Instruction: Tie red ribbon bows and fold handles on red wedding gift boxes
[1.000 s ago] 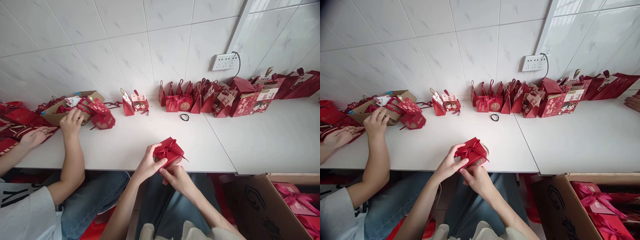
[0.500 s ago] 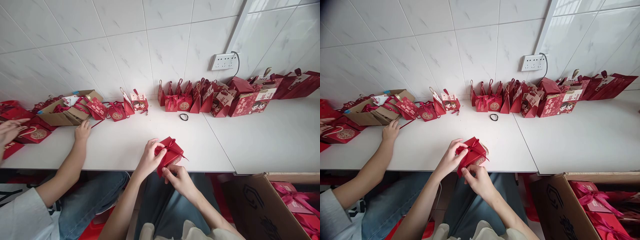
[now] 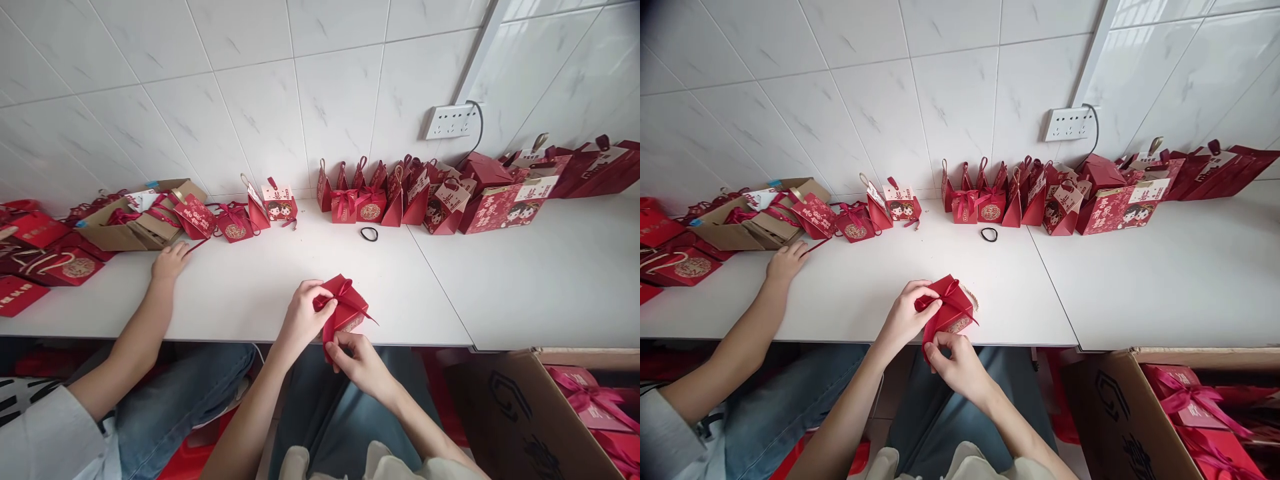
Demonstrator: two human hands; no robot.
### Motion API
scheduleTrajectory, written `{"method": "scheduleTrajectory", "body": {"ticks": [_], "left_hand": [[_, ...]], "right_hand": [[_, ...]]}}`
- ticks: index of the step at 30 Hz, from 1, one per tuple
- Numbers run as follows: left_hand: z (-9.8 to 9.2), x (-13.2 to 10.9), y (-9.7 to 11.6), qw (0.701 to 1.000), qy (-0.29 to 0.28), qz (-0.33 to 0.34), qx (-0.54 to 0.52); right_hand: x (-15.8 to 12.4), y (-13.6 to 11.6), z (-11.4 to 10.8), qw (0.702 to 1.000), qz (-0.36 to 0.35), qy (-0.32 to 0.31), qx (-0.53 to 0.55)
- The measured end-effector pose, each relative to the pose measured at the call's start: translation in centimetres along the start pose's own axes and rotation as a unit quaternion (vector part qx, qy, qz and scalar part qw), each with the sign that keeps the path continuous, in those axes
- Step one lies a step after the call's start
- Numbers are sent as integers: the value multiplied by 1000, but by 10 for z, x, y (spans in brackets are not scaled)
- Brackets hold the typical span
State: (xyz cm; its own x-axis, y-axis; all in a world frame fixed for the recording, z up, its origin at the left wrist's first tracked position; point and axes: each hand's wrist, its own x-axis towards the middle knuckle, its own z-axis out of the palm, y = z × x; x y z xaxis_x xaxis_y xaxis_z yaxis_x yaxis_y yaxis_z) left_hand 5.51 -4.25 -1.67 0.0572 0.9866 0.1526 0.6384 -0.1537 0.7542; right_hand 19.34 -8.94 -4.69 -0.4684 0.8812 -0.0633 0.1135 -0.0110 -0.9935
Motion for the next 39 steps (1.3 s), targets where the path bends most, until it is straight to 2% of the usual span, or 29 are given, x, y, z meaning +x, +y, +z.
{"method": "scheduleTrajectory", "body": {"ticks": [7,19,23,25,27,29,32,35,39], "left_hand": [[8,1,4,1000,14,15,19],[10,2,2,1000,21,21,-5],[9,2,0,1000,18,21,-1],[9,2,-1,1000,12,24,-2],[9,2,-2,1000,10,28,-4],[10,2,-3,999,13,31,-5],[11,3,-5,999,17,37,-3],[11,2,-5,999,18,39,-1],[10,2,-3,999,17,32,-6]], "right_hand": [[-1,3,-5,999,-6,-36,16],[0,5,-17,994,-29,-108,-6],[-1,10,-30,990,-29,-128,46],[1,16,-40,989,-7,-93,114],[3,21,-48,984,29,-23,172],[6,23,-53,976,68,31,203],[8,17,-52,968,95,77,221],[5,7,-48,971,92,112,192],[-4,-5,-49,988,37,149,35]]}}
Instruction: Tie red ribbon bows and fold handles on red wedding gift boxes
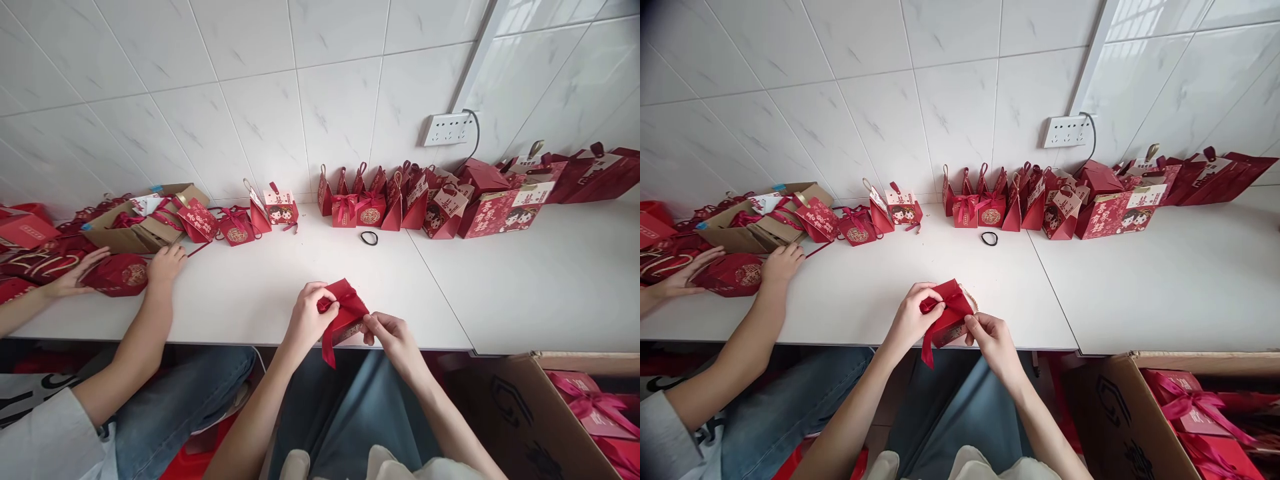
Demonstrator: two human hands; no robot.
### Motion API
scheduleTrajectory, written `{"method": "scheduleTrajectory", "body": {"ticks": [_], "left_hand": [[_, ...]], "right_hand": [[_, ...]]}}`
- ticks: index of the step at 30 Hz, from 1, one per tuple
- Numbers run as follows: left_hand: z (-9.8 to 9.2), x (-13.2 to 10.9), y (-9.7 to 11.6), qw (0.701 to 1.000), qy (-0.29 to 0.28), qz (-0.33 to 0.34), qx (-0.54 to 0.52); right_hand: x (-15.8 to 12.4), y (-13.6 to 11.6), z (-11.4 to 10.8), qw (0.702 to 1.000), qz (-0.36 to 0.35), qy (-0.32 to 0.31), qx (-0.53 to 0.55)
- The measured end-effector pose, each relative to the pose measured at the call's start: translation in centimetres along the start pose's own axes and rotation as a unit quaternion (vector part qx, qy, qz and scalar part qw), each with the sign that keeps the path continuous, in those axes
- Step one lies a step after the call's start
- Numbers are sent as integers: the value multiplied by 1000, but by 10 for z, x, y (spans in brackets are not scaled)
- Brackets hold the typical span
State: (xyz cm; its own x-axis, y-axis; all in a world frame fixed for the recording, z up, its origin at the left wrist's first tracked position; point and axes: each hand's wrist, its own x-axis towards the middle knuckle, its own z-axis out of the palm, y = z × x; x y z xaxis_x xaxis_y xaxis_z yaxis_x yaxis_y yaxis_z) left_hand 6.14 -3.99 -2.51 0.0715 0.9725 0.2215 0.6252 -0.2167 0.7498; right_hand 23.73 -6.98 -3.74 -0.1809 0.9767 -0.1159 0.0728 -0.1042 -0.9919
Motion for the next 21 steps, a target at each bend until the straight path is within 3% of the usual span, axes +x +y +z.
{"method": "scheduleTrajectory", "body": {"ticks": [4,12,17,21], "left_hand": [[0,0,2,1000,4,-10,-1],[0,0,1,1000,-5,-21,-4],[1,-1,-5,999,4,-16,-38],[-1,-8,-13,995,56,5,-79]], "right_hand": [[-6,-3,-5,993,-29,10,-114],[-5,10,-10,994,-83,51,-53],[-1,9,-24,993,-48,56,-96],[14,-5,-34,974,-46,148,-165]]}}
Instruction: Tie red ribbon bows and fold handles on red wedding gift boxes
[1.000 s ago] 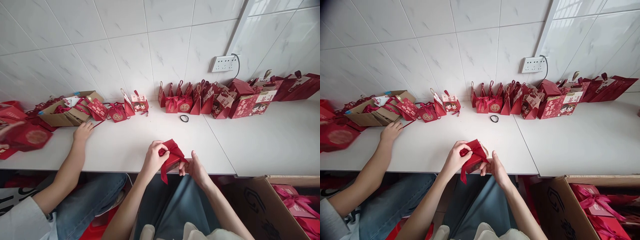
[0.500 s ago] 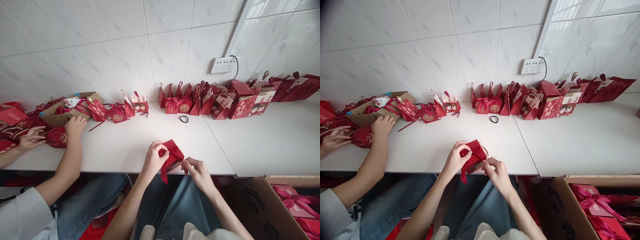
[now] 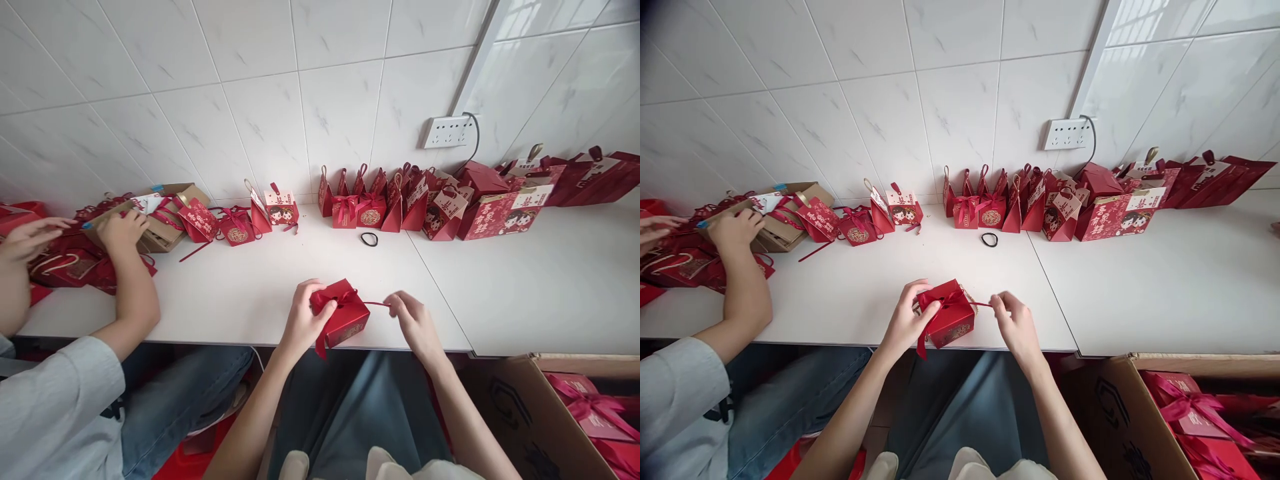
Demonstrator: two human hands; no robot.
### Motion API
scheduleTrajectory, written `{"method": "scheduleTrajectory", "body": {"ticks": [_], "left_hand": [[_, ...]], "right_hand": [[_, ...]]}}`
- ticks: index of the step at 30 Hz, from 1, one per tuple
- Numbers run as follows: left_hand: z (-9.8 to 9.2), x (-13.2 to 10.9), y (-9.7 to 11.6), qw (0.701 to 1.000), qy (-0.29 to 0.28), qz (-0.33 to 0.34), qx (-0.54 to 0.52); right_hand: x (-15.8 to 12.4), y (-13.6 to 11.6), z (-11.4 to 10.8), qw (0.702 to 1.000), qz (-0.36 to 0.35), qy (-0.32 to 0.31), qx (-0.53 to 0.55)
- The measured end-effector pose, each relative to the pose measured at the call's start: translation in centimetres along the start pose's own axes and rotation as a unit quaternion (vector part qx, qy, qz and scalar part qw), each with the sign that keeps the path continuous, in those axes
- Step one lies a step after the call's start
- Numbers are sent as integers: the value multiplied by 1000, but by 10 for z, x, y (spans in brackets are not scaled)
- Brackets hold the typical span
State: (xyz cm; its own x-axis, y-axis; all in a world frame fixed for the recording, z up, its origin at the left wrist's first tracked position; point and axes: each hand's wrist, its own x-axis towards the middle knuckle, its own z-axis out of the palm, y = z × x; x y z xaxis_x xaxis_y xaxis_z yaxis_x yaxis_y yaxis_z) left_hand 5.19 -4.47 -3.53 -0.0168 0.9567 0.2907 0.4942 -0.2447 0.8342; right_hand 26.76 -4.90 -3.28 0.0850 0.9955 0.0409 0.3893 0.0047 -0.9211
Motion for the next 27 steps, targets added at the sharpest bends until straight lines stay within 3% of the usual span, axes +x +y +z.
{"method": "scheduleTrajectory", "body": {"ticks": [2,4,9,13,17,23,25,27], "left_hand": [[-5,-4,-3,1000,28,9,0],[-11,-7,-5,999,33,23,22],[-22,-9,-5,994,-30,80,69],[-21,-3,-1,987,-29,110,110],[-15,3,2,977,-8,142,157],[-5,4,-8,941,131,199,242],[-6,1,-9,940,135,190,247],[-9,-2,-8,961,92,154,211]], "right_hand": [[10,-8,-1,1000,-5,21,-22],[19,-17,0,999,-14,-11,-33],[32,-30,8,989,-25,-108,-98],[34,-30,17,982,-59,-148,-101],[33,-26,20,980,-100,-143,-99],[24,-20,28,985,-129,-95,-68],[21,-17,30,985,-141,-79,-66],[19,-15,29,983,-148,-87,-60]]}}
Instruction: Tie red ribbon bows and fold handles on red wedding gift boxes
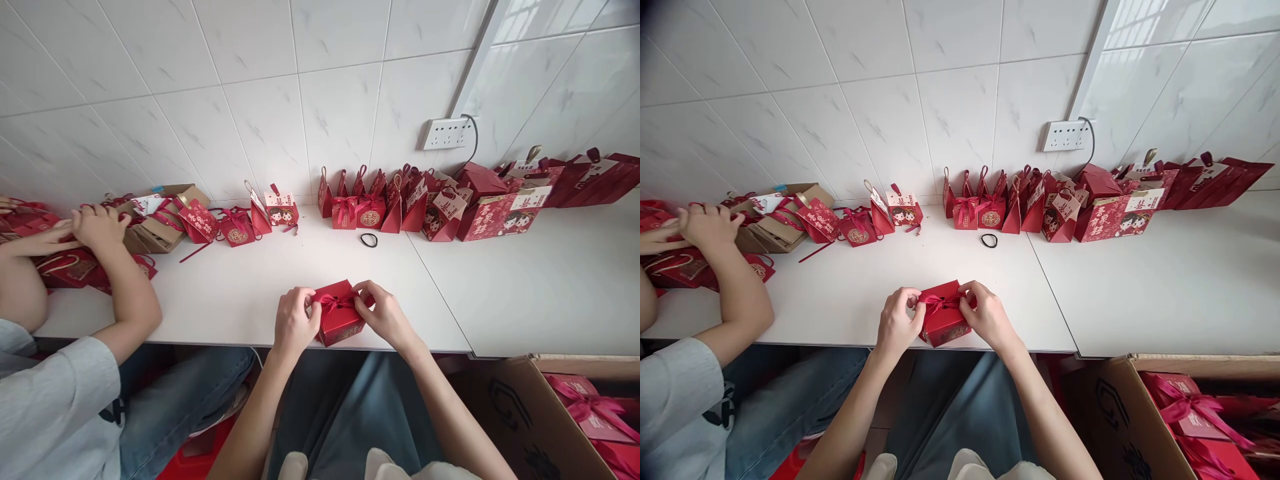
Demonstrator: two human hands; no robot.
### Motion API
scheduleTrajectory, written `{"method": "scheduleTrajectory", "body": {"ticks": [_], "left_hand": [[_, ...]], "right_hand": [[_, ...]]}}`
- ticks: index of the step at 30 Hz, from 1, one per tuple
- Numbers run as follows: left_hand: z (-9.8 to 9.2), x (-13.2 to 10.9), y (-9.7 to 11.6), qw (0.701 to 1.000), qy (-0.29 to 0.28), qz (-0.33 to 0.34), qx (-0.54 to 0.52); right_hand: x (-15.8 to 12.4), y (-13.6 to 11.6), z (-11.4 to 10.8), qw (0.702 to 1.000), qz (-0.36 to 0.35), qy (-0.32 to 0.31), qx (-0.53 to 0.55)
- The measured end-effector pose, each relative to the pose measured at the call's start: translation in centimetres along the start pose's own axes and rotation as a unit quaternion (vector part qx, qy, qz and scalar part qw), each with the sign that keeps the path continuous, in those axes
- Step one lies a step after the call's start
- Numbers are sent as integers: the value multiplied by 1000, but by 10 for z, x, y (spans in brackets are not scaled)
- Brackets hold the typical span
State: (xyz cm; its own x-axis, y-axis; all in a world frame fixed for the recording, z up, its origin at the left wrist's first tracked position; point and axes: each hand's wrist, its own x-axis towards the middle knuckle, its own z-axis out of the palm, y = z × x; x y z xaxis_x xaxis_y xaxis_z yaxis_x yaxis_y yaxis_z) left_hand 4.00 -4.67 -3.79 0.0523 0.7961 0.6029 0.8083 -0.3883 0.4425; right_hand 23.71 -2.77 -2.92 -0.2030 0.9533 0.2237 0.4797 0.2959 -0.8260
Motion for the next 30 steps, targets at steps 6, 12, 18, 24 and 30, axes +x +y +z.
{"method": "scheduleTrajectory", "body": {"ticks": [6,12,18,24,30], "left_hand": [[-19,8,3,955,-97,-201,-195],[-14,27,4,931,-200,-280,-121],[-9,17,7,931,-164,-278,-173],[-2,-7,24,908,-63,-333,-246],[11,-16,26,907,2,-344,-244]], "right_hand": [[5,-2,-23,996,65,-49,36],[26,-14,-23,983,156,-94,-32],[29,-16,-11,985,130,-107,-37],[12,3,-2,980,93,-85,156],[0,11,16,944,114,-29,310]]}}
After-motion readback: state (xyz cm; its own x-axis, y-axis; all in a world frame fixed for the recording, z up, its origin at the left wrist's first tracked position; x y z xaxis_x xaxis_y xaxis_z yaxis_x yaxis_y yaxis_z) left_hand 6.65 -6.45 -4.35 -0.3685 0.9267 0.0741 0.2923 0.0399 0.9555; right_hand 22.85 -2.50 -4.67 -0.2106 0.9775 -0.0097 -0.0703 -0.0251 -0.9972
